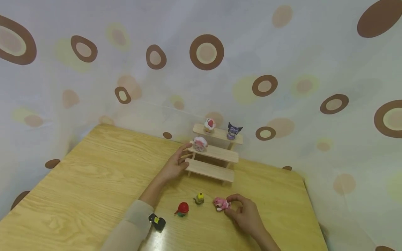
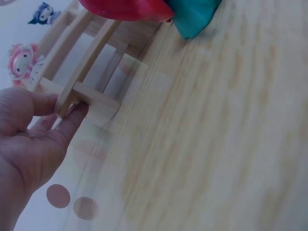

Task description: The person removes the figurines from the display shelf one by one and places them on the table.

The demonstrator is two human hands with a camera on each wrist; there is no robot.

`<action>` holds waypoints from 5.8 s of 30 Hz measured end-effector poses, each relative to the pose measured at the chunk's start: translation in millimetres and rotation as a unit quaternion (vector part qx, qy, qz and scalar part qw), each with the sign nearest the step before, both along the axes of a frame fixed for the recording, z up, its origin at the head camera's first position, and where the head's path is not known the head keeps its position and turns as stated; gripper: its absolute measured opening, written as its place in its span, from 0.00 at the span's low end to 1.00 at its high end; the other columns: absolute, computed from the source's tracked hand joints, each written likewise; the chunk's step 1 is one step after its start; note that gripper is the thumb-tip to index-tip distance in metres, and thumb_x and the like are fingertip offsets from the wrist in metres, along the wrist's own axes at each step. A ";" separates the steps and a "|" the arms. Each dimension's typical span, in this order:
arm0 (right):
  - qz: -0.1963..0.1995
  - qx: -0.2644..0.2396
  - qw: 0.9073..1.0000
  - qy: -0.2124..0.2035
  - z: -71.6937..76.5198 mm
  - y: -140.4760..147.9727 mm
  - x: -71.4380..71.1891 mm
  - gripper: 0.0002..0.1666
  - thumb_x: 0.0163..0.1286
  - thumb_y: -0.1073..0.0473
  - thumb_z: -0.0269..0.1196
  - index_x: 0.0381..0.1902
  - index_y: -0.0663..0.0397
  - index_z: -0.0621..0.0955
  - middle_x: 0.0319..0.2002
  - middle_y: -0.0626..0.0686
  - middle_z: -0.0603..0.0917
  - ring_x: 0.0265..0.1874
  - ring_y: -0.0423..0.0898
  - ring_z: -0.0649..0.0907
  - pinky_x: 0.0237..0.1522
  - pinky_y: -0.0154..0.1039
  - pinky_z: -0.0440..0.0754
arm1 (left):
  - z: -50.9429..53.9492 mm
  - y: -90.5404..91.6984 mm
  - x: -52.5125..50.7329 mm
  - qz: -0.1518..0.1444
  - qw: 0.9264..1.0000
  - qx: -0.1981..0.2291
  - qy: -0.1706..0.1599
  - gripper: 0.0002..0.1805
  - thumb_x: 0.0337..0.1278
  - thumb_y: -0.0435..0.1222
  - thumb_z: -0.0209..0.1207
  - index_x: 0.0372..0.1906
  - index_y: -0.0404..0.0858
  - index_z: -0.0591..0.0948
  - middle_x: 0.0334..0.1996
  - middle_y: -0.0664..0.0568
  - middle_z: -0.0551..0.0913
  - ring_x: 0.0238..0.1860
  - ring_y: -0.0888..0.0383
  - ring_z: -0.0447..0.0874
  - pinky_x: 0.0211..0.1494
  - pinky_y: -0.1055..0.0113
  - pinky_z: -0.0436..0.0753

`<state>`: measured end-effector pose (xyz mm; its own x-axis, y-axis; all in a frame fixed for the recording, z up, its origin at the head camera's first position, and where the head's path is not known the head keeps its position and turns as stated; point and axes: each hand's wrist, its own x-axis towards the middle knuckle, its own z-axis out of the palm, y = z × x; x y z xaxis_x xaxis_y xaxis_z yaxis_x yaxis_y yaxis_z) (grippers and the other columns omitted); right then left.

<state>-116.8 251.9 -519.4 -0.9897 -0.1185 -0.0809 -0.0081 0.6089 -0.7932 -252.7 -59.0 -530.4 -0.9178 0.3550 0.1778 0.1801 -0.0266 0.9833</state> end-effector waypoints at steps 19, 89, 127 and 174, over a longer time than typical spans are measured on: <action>0.039 0.166 0.981 0.087 15.2 -9.4 1.3 0.33 0.53 0.56 0.83 0.57 0.51 0.84 0.36 0.45 0.85 0.18 0.33 0.73 0.18 0.33 0.72 | -3.5 -2.9 -2.9 -0.010 1.000 0.001 0.012 0.42 0.73 0.18 0.51 0.84 0.50 0.58 0.79 0.40 0.62 0.79 0.42 0.64 0.84 0.44 0.59; 0.057 -0.124 0.976 0.168 55.4 -89.9 -142.0 0.35 0.71 0.57 0.74 0.71 0.58 0.75 0.68 0.57 0.79 0.67 0.56 0.81 0.69 0.45 0.80 | -9.2 5.9 -4.6 -0.006 0.999 -0.010 0.038 0.42 0.73 0.18 0.52 0.84 0.48 0.58 0.81 0.44 0.61 0.78 0.42 0.66 0.82 0.44 0.63; 0.028 -0.151 0.971 0.184 50.4 -91.1 -149.2 0.25 0.73 0.60 0.71 0.65 0.59 0.81 0.60 0.56 0.85 0.63 0.54 0.84 0.65 0.45 0.83 | -10.1 11.7 -6.1 -0.022 0.999 -0.011 0.029 0.41 0.74 0.19 0.52 0.84 0.49 0.59 0.79 0.41 0.64 0.77 0.40 0.67 0.80 0.44 0.68; 0.054 -0.137 0.967 0.207 43.4 17.1 -38.1 0.24 0.72 0.76 0.64 0.64 0.74 0.76 0.58 0.68 0.83 0.56 0.34 0.84 0.52 0.30 0.87 | -10.2 5.0 -7.0 -0.014 0.999 -0.020 0.036 0.40 0.73 0.18 0.52 0.83 0.48 0.61 0.80 0.42 0.61 0.79 0.41 0.64 0.82 0.42 0.62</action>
<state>-154.9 269.0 -476.0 -0.9108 -0.1836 0.3697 -0.4122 0.3533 -0.8398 -259.6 -54.0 -540.6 -0.8931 0.3876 0.2284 0.2505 0.0065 0.9681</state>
